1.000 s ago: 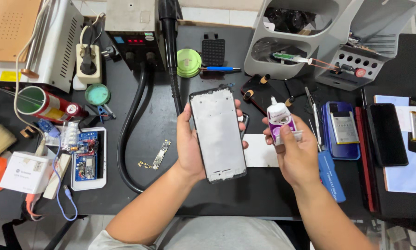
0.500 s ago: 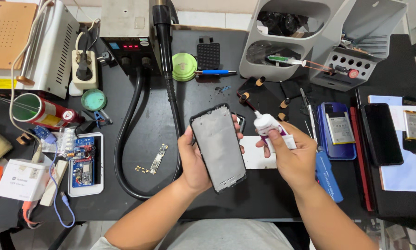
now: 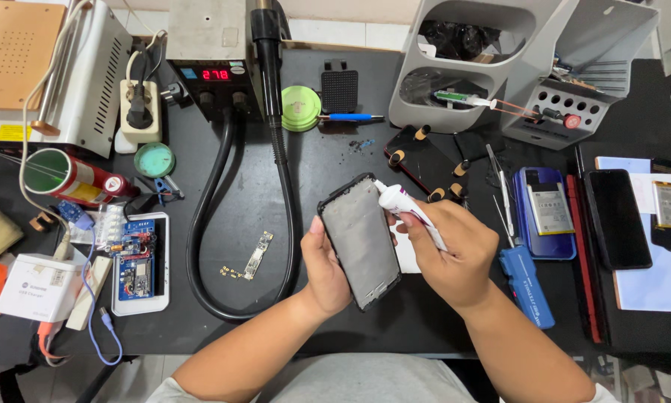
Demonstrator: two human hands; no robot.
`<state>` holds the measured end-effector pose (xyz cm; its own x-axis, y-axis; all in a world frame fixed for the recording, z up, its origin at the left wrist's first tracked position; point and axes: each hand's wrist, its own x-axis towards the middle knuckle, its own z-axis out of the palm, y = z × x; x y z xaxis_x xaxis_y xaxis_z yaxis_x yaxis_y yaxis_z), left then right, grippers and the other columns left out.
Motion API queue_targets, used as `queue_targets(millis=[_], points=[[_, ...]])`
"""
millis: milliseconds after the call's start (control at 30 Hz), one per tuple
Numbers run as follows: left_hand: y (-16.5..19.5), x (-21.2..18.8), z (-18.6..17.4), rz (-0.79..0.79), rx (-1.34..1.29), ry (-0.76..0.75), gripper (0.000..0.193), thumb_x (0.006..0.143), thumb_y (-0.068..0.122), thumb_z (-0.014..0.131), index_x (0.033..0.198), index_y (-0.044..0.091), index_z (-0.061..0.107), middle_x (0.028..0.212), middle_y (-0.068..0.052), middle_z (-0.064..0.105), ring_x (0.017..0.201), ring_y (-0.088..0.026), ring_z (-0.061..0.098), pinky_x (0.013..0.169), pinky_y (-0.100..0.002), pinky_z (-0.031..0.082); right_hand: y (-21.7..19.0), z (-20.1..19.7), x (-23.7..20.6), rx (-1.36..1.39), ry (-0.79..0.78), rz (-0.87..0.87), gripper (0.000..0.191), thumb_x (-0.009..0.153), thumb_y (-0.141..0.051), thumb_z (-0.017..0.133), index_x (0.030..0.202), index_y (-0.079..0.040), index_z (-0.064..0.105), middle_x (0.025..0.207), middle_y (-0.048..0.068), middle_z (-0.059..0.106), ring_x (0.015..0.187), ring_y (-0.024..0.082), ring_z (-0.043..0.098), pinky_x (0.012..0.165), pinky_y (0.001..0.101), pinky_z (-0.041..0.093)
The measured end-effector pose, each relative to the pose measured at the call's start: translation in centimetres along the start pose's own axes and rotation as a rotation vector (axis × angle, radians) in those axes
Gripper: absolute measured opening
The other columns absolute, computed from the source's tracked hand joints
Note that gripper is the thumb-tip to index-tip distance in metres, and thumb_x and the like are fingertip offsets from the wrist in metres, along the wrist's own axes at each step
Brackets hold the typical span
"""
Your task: The person applies adhesive to the edges of a smartphone screen assembly, then aligns and presses the screen onto the phone's internal chassis. The person then handles a small ribbon cable and places it into the phone's interior.
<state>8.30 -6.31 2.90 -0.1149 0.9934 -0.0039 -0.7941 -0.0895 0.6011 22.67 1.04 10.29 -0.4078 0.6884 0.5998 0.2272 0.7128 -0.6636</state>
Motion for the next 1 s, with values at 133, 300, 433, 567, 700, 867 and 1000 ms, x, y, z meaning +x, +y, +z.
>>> queue_targets(millis=[133,300,433,567,700,867,1000], points=[[-0.35,-0.03,-0.28,-0.011,0.012,-0.01,0.078,0.105,0.058,0.017,0.144,0.0,0.051,0.132,-0.015,0.064,0.118,-0.025,0.063,0.105,-0.043,0.051,-0.07,-0.18,0.27,-0.1,-0.027,-0.084,0.02,0.093,0.004,0.075,0.113,0.005,0.072,0.085,0.011,0.072,0.071,0.016,0.07,0.062,0.0262,0.053],[-0.56,-0.16,-0.29,-0.041,-0.023,0.005,0.077,0.102,0.058,0.018,0.144,0.002,0.05,0.135,-0.013,0.062,0.125,-0.025,0.061,0.11,-0.042,0.049,-0.2,-0.13,0.31,-0.106,-0.024,-0.116,0.018,0.093,0.005,0.075,0.111,0.006,0.071,0.085,0.011,0.072,0.07,0.016,0.069,0.062,0.0267,0.053],[-0.6,-0.23,-0.25,-0.005,0.013,-0.01,0.077,0.104,0.058,0.018,0.143,0.001,0.052,0.134,-0.014,0.063,0.123,-0.025,0.061,0.108,-0.043,0.049,-0.33,-0.08,0.32,-0.101,-0.023,-0.133,0.018,0.094,0.006,0.074,0.111,0.006,0.071,0.087,0.012,0.072,0.072,0.016,0.071,0.063,0.0265,0.054],[-0.72,-0.33,-0.38,0.008,0.046,-0.012,0.077,0.104,0.059,0.018,0.142,0.001,0.053,0.132,-0.013,0.063,0.118,-0.024,0.062,0.104,-0.042,0.05,-0.4,-0.14,0.38,-0.114,-0.027,-0.125,0.017,0.093,0.006,0.074,0.11,0.006,0.072,0.084,0.012,0.072,0.07,0.016,0.069,0.062,0.0265,0.053],[-0.85,-0.44,-0.5,0.012,0.061,-0.024,0.079,0.106,0.06,0.018,0.141,0.0,0.053,0.13,-0.013,0.064,0.117,-0.024,0.062,0.103,-0.042,0.051,-0.48,-0.16,0.34,-0.119,-0.025,-0.118,0.016,0.094,0.006,0.074,0.11,0.006,0.072,0.084,0.012,0.072,0.07,0.016,0.07,0.062,0.0262,0.053],[-0.79,-0.43,-0.32,0.009,0.066,-0.011,0.078,0.104,0.059,0.019,0.144,0.001,0.052,0.132,-0.013,0.063,0.118,-0.023,0.061,0.103,-0.041,0.05,-0.57,-0.25,0.33,-0.116,-0.028,-0.118,0.017,0.094,0.005,0.075,0.11,0.006,0.072,0.083,0.012,0.071,0.069,0.016,0.07,0.061,0.0262,0.053],[-0.66,-0.41,-0.13,-0.008,0.057,0.003,0.077,0.102,0.059,0.018,0.144,0.003,0.051,0.133,-0.012,0.062,0.117,-0.023,0.061,0.103,-0.041,0.051,-0.66,-0.24,0.35,-0.124,-0.023,-0.124,0.017,0.093,0.005,0.075,0.11,0.006,0.072,0.082,0.011,0.071,0.069,0.016,0.07,0.061,0.026,0.053]])
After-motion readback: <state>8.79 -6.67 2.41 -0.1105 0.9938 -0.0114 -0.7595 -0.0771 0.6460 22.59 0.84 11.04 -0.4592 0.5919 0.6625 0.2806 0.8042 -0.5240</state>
